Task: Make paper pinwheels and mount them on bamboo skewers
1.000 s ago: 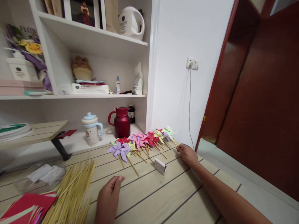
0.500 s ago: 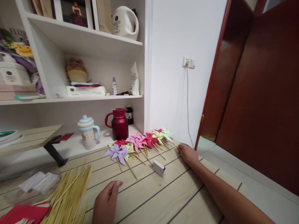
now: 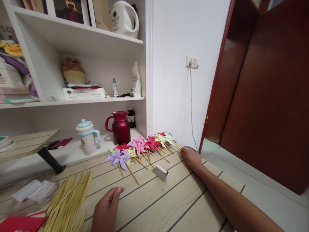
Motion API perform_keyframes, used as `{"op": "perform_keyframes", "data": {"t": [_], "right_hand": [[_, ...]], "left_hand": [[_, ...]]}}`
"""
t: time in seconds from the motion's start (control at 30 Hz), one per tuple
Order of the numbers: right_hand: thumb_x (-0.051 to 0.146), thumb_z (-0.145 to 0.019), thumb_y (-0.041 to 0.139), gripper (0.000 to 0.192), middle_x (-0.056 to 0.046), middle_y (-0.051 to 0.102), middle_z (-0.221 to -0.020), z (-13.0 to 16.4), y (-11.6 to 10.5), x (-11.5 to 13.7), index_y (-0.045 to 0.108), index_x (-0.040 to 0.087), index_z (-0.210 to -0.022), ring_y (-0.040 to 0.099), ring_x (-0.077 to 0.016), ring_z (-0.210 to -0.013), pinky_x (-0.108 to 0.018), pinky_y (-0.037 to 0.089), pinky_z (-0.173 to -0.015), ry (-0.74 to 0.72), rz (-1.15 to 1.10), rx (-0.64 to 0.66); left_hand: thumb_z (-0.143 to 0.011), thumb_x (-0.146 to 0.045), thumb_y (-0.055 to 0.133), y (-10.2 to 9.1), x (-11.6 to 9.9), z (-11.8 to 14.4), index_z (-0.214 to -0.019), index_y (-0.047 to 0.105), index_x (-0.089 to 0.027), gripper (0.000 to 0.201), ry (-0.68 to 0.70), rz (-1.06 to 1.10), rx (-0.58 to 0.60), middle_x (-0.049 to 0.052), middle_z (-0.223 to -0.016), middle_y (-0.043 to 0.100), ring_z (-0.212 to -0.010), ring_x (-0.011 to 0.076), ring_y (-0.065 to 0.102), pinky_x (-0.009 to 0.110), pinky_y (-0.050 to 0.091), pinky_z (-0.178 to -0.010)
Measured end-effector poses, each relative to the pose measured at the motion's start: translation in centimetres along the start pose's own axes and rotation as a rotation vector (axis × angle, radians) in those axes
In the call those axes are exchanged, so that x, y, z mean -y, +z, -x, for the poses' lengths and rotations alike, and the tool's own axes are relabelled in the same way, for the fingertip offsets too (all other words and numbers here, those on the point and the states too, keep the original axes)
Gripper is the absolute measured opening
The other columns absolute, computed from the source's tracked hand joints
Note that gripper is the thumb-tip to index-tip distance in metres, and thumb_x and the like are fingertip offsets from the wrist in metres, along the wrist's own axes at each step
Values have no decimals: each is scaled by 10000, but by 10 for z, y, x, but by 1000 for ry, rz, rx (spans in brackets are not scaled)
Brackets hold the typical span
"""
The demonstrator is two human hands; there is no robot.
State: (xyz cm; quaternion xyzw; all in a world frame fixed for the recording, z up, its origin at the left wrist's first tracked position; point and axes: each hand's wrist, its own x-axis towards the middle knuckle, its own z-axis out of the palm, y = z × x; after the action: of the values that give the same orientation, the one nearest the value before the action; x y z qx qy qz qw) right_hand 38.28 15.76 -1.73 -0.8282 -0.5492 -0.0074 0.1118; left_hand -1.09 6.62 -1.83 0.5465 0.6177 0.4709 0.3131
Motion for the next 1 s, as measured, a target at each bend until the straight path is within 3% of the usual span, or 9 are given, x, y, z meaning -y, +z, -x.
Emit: {"op": "perform_keyframes", "data": {"t": [0.27,0.57,0.83,1.0], "right_hand": [[451,-971,404,325,-124,727,-1039,-1,3,-1,638,241,-1050,666,-286,-1001,-337,432,-738,0,-4,6],[523,-997,269,512,-133,711,-1095,-3,3,4,670,206,-1020,653,-274,-1047,-344,450,-796,30,-69,-29],[429,-942,537,301,-80,666,-1117,-15,9,10,647,171,-1053,633,-211,-974,-399,492,-852,61,-155,-48],[360,-916,537,215,-75,729,-1017,-18,13,5,700,219,-915,651,-230,-956,-300,449,-727,98,-234,-96]], "left_hand": [[-622,-621,529,0,-1,0,-745,761,-228,472,-17,-28,7,84,-909,788,-1009,353,685,420,510,-929],[-624,-608,547,0,-1,-1,-722,767,-232,447,15,-24,-7,84,-878,791,-989,359,692,436,525,-909],[-648,-597,520,0,7,-2,-782,757,-217,468,-13,-20,37,99,-961,781,-1045,350,672,442,487,-969],[-654,-607,499,0,9,-4,-789,752,-208,491,-14,-39,61,110,-969,777,-1034,342,675,436,485,-972]]}}
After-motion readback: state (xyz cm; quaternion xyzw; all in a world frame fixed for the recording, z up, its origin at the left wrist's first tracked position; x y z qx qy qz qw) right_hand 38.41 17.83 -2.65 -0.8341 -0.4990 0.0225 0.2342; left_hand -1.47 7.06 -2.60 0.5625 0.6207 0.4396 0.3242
